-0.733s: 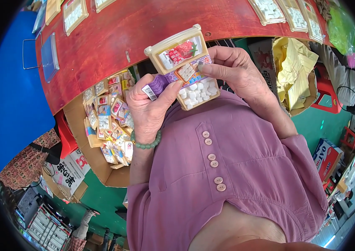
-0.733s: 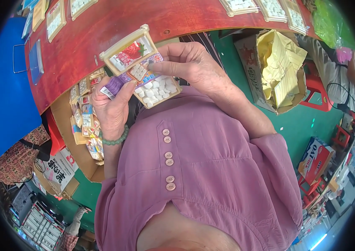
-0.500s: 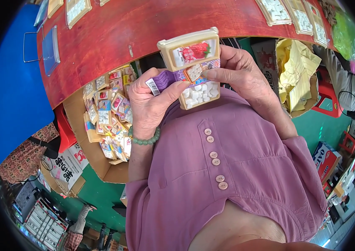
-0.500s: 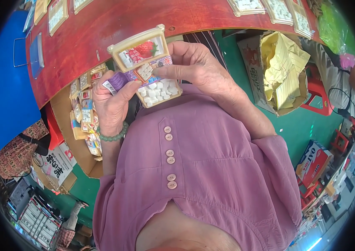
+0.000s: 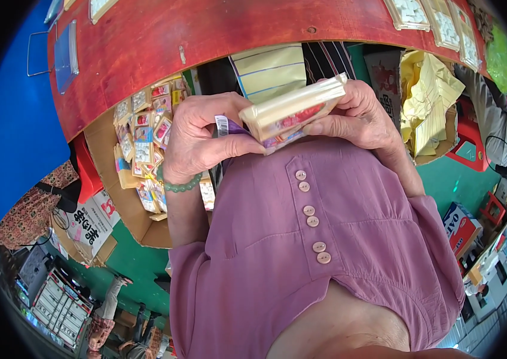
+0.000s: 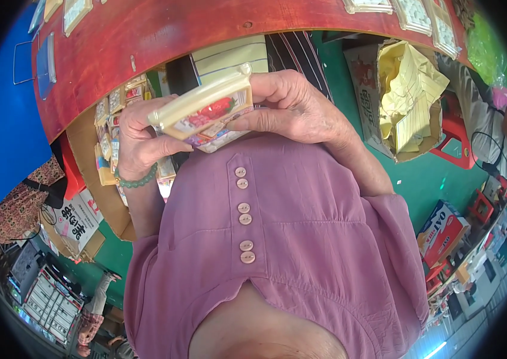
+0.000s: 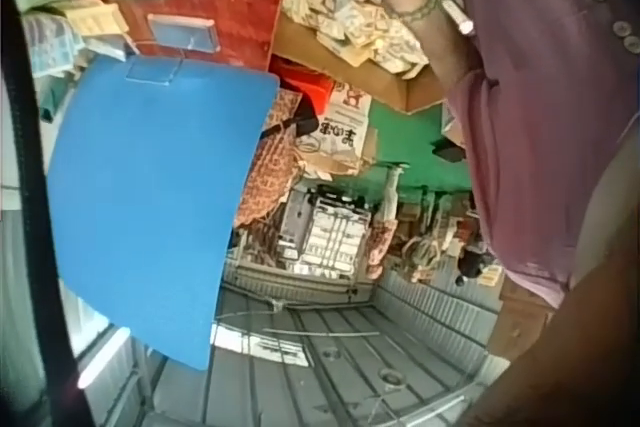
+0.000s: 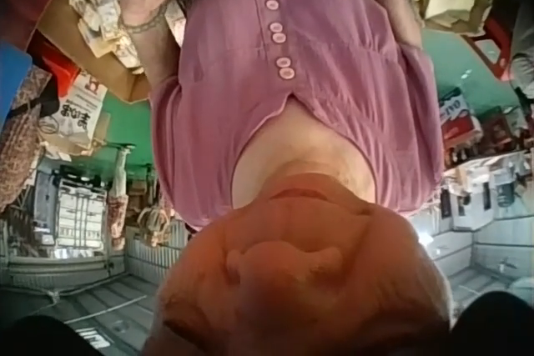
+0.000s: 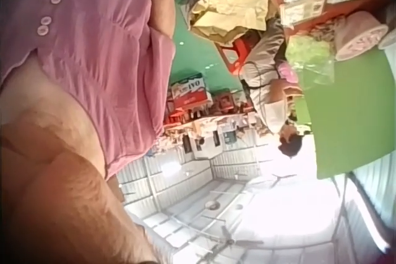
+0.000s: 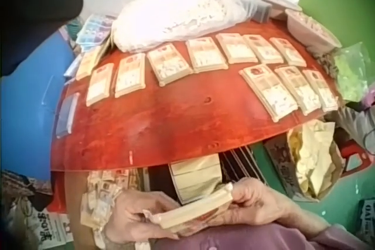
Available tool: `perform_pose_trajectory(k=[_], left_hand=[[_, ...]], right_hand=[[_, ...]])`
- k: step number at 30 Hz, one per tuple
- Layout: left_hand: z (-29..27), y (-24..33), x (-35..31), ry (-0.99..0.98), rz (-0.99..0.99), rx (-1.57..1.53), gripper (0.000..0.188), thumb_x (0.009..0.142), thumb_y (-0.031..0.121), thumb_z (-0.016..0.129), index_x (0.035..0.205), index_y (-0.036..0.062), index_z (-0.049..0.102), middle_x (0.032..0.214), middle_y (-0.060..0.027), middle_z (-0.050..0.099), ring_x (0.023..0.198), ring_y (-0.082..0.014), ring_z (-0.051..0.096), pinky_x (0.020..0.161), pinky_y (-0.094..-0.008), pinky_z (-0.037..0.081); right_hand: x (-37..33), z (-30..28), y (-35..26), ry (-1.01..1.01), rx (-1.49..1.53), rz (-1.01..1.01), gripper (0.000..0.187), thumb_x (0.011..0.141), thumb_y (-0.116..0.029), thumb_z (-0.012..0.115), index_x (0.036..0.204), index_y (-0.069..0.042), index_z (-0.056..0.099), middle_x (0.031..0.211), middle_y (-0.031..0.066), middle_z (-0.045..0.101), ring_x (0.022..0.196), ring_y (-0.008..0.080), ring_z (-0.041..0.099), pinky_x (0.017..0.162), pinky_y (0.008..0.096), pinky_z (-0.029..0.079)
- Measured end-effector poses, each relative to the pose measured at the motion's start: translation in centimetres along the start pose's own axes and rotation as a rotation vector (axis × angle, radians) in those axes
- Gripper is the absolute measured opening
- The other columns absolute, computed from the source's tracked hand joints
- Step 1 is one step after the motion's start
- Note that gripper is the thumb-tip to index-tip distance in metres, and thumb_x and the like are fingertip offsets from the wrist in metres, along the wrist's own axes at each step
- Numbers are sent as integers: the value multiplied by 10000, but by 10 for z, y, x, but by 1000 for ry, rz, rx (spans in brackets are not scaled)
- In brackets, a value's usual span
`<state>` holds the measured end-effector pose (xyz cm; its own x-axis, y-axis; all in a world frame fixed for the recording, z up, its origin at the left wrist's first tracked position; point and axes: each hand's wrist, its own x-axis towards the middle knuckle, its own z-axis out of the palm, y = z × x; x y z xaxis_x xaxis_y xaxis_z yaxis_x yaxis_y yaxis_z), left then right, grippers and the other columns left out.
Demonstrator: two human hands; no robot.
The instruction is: Packaging small containers by wrapping them with label strips.
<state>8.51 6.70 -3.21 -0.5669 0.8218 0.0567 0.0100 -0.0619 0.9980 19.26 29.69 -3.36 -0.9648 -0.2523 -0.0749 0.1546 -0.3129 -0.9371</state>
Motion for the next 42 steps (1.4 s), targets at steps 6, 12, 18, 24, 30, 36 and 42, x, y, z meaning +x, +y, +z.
perform_pose_trajectory(k=[6,12,18,24,30,36,42], left_hand=[[-7,-3,18,-344,81,34,223,559,56,797,671,6,611,770,-82,678,743,-204,654,660,-305,506],[-4,4,40,-572,60,162,239,516,102,775,670,29,608,740,-81,638,745,-262,635,663,-339,496],[7,3,46,-622,6,190,255,535,80,825,692,19,634,663,-52,587,611,-150,570,544,-278,440],[15,-21,47,-727,-173,-15,275,573,130,865,705,24,649,638,-10,590,599,-49,533,532,-228,420],[27,-30,43,-653,-260,-229,321,562,134,883,763,29,656,693,20,609,636,-45,544,568,-212,440],[30,-39,40,-670,-290,-277,380,534,143,901,778,37,630,700,23,589,651,-47,545,571,-203,445],[38,-50,40,-673,-346,-409,389,519,125,912,647,65,550,657,28,561,597,-48,528,528,-210,433]], right_hand=[[5,-8,5,-238,-83,-70,269,825,-31,684,1092,-15,653,988,77,683,946,148,632,867,286,483],[8,-9,-4,-278,-85,-62,161,830,-67,676,980,-9,685,944,92,673,919,184,636,818,293,490],[6,-15,8,-360,-214,-181,197,815,-162,677,932,-4,689,910,81,631,891,203,608,797,304,479],[0,-16,15,-331,-135,-142,161,824,-132,671,919,-4,697,887,77,623,858,195,598,775,306,481],[0,-20,13,-329,-230,-175,132,801,-109,681,886,-13,712,860,55,642,871,197,581,784,300,481],[-3,-17,14,-326,-227,-199,126,784,-82,688,886,-12,715,842,45,642,886,198,573,805,307,480],[-18,-5,19,-102,-110,-167,202,823,-196,696,794,3,715,924,156,633,818,215,567,768,323,473]])
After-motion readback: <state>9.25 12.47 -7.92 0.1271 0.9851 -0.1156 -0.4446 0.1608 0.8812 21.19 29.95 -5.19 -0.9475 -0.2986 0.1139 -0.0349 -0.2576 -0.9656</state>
